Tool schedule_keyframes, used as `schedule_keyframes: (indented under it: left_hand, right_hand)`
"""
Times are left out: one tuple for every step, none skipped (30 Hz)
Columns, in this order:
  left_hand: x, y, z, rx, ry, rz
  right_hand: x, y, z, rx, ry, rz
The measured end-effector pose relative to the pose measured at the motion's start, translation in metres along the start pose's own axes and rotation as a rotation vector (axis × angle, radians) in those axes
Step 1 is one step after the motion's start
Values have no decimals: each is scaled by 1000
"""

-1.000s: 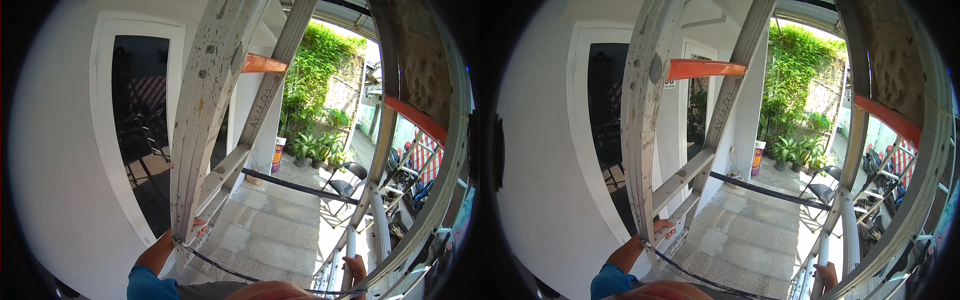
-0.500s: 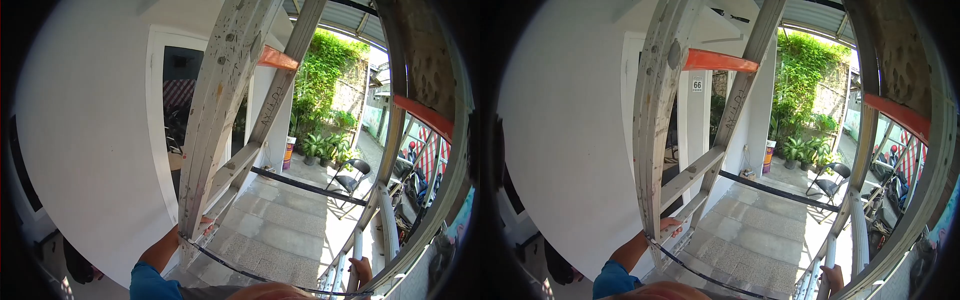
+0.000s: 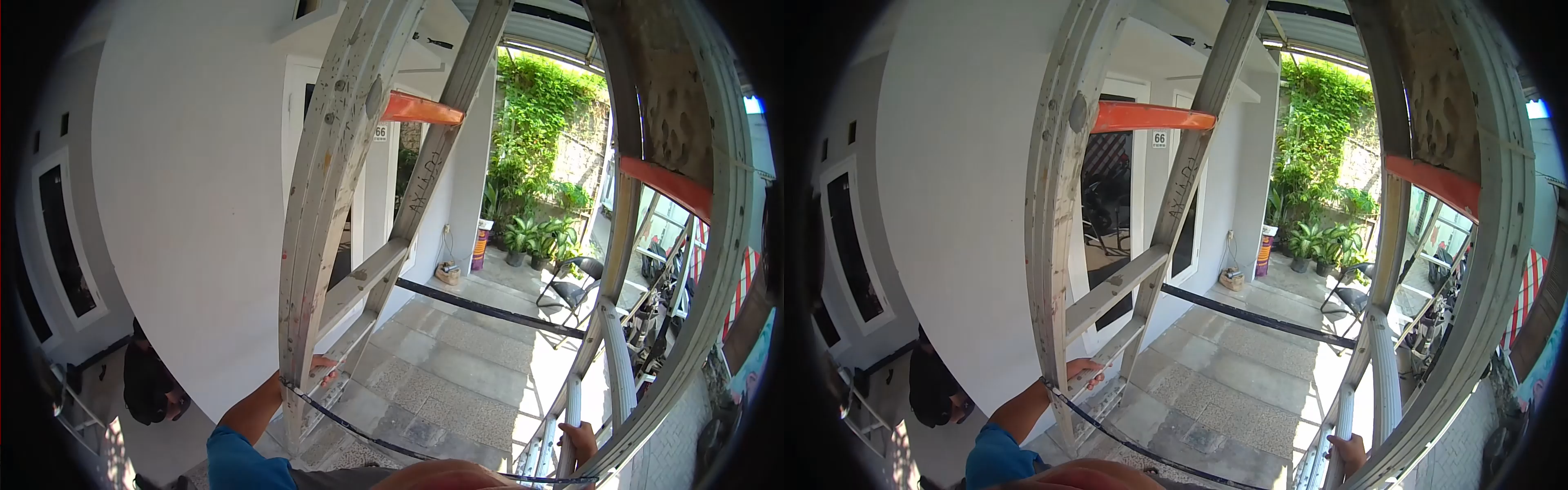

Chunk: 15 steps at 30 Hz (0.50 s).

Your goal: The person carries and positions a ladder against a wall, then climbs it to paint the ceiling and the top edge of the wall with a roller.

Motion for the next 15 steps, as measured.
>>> schedule_keyframes:
  left_hand:
    - [-2, -1, -6, 0, -4, -19]
    - [-2, -3, -14, -8, -1, -15]
    - [0, -6, -19, -16, 1, 13]
    - [4, -9, -17, -18, 1, 38]
    - [4, -11, -22, -18, -1, 36]
    - [6, -14, -27, -2, 1, 16]
    - [8, -19, -32, 18, 4, -6]
    - [13, -21, -32, 21, 7, -10]
    - [16, -22, -31, 4, -3, 9]
    - [20, -28, -35, -5, -13, 25]
    - [27, -25, -42, -29, -11, 16]
    - [25, -22, -49, -39, -8, 7]
    - [23, -18, -56, -24, -7, 3]
    - [37, -26, -49, -10, -24, 12]
    - [37, -30, -53, 40, -7, 10]
  right_hand:
    - [1, 3, -4, 4, -22, 31]
    - [3, 5, -11, 8, -43, 62]
    - [4, 4, -16, 10, -43, 68]
    - [3, 4, -20, 2, -37, 40]
    - [7, 5, -27, -6, -31, 9]
    - [9, 5, -34, -4, -31, 6]
    - [15, 10, -39, -36, 14, -6]
    - [18, 14, -43, -65, 57, -16]
    - [19, 16, -47, -69, 53, -24]
    - [19, 16, -51, -43, 34, 14]
    - [13, 18, -61, -25, 19, 43]
    - [13, 16, -72, 0, 13, 40]
    - [13, 15, -80, 7, 4, 11]
    - [8, 17, -84, 28, 0, 8]
    - [8, 26, -87, 42, -11, -4]
Point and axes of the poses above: each hand's wrist, its own z-axis towards the middle knuckle, its own x-axis out of the back of the hand, y = z × x, the point moved 10 cm from there along z, towards the middle knuckle, and after that the axes turned 12 degrees about y, right-handed, at the moved point
